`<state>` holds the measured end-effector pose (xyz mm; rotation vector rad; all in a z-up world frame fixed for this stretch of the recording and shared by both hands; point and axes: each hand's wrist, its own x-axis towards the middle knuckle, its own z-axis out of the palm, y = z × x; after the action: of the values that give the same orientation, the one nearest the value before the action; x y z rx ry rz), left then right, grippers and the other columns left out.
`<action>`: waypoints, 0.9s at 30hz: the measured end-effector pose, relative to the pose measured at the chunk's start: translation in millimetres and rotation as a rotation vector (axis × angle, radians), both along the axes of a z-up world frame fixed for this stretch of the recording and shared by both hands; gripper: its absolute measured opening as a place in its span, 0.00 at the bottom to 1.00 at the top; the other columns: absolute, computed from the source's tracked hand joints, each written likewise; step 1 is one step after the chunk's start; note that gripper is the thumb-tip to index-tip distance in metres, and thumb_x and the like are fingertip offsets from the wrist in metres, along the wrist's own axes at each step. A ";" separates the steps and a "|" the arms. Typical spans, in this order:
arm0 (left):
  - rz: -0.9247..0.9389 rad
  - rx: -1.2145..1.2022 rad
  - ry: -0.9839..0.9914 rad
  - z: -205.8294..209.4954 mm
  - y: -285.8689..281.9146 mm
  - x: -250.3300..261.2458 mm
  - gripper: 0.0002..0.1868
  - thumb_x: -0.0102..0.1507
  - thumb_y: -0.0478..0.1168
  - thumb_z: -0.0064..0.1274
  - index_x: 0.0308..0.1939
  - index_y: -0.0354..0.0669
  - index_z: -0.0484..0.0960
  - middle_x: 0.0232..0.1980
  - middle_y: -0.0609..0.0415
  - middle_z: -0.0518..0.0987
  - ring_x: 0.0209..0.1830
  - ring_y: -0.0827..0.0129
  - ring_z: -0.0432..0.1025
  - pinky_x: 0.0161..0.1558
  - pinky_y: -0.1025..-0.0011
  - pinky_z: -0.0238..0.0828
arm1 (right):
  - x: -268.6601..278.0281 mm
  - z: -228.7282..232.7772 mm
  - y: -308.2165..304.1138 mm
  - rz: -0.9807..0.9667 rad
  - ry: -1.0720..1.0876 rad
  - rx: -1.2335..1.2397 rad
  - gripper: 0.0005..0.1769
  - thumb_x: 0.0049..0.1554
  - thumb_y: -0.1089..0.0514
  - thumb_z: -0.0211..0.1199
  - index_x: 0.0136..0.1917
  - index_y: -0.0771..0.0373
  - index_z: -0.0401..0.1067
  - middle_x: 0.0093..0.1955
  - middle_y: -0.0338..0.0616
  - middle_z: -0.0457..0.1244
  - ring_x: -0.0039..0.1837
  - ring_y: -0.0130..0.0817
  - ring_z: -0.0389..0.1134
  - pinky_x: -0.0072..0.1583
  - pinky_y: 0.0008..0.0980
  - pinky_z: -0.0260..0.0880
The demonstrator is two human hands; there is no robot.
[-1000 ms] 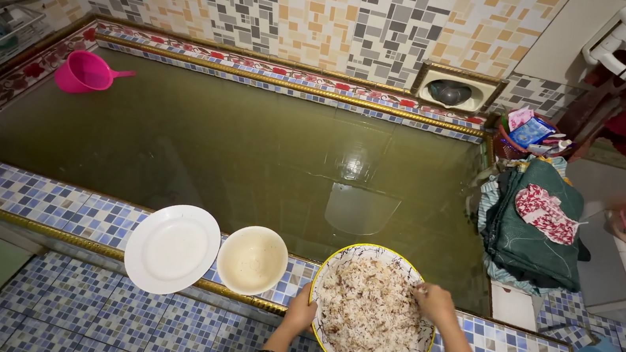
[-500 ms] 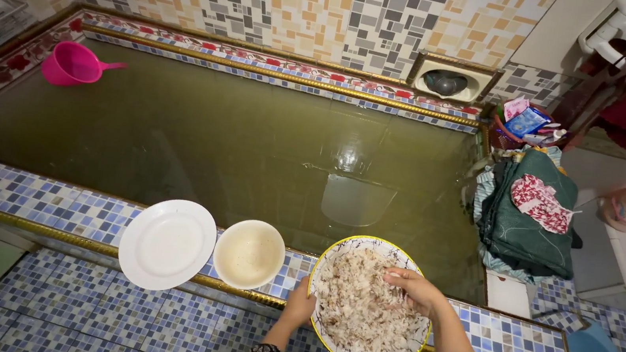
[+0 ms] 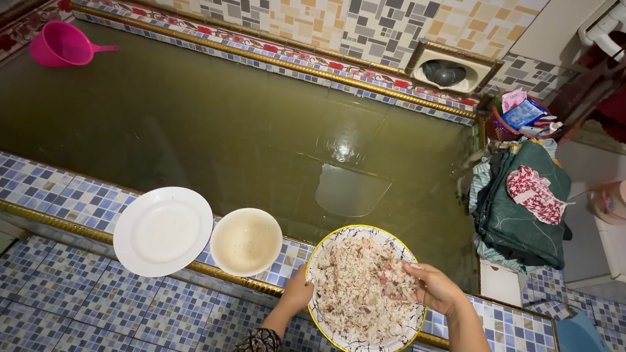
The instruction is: The person sorts shredded coconut by hand, transferring it between a plate and a bowl while sitting on the floor next to a large tub.
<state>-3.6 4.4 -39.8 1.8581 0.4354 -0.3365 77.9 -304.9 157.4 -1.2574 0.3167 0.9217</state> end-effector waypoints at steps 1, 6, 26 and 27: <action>-0.003 0.003 -0.008 1.7 0.6 0.4 0.26 0.63 0.33 0.44 0.66 0.47 0.64 0.50 0.35 0.82 0.44 0.44 0.81 0.45 0.54 0.80 | -1.1 3.2 -0.7 0.009 -0.015 0.032 0.24 0.63 0.53 0.53 0.66 0.73 0.68 0.61 0.61 0.68 0.57 0.48 0.74 0.58 0.52 0.77; 0.010 -0.072 0.147 27.0 0.8 -2.2 0.27 0.63 0.33 0.40 0.67 0.46 0.63 0.52 0.36 0.81 0.44 0.43 0.81 0.44 0.52 0.83 | -5.7 20.1 5.9 0.033 -0.094 -0.014 0.22 0.62 0.55 0.54 0.65 0.70 0.70 0.61 0.54 0.69 0.57 0.44 0.75 0.57 0.49 0.76; -0.192 0.086 -0.733 221.1 -94.0 55.7 0.03 0.53 0.38 0.63 0.26 0.42 0.88 0.56 0.49 0.81 0.69 0.48 0.64 0.68 0.54 0.58 | -14.0 0.1 22.3 0.274 -0.285 -0.271 0.16 0.60 0.54 0.60 0.57 0.63 0.77 0.54 0.41 0.71 0.56 0.29 0.73 0.52 0.39 0.83; -0.213 0.084 -0.727 218.6 -95.0 57.3 0.03 0.53 0.37 0.63 0.25 0.42 0.88 0.56 0.51 0.82 0.70 0.49 0.64 0.69 0.54 0.58 | -15.6 0.3 22.3 0.267 -0.279 -0.281 0.15 0.60 0.54 0.60 0.57 0.63 0.77 0.54 0.41 0.71 0.56 0.29 0.73 0.52 0.38 0.83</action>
<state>53.7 -90.6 178.8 1.9619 -0.2494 0.2282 62.3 -282.6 157.7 -1.6970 0.0576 0.9328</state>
